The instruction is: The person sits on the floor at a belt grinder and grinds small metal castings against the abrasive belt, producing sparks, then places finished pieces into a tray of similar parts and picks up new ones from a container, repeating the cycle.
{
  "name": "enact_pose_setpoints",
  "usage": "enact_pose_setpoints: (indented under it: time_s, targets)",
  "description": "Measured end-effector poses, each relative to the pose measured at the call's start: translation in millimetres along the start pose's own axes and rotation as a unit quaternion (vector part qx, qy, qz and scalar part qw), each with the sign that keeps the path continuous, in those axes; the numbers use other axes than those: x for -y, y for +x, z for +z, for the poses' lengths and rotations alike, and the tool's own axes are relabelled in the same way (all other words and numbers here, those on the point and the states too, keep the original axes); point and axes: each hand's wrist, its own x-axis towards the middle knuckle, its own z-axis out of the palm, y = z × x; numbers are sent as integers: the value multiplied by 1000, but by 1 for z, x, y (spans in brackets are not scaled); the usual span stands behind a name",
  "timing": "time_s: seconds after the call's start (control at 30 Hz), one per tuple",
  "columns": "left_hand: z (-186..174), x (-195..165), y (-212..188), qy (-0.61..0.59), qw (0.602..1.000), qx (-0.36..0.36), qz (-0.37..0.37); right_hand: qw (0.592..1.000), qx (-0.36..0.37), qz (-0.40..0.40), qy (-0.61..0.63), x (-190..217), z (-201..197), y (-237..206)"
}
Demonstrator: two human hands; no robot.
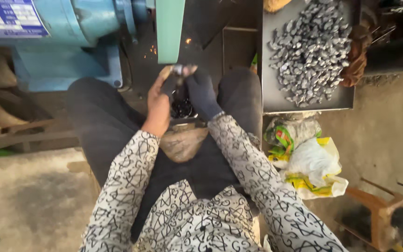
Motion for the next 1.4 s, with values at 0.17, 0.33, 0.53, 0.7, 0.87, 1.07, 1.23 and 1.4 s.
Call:
enact_pose_setpoints:
  time_s: [0.17,0.33,0.53,0.7,0.87,1.07,1.23,1.4]
  targets:
    - [-10,14,-7,-35,999,-29,23,929,126,315,149,12,-10,-21]
    - [-25,35,2,-120,988,-76,-63,988,84,-127,18,16,-6,-36]
    - [-17,30,11,-186,970,-67,-139,989,72,7,132,-2,-2,4]
    - [2,6,2,-174,979,72,-80,978,95,51,181,-10,-1,30]
    - [0,-5,-5,-180,979,23,-95,995,92,34,5,-3,-8,-2]
    - [-2,-11,-3,8,999,-1,-48,980,178,37,-78,4,-11,-8]
    - [1,-11,12,-29,994,-44,-99,970,218,110,-14,0,-14,18]
    - [-8,11,11,37,999,12,32,956,139,-174,-192,-13,-18,10]
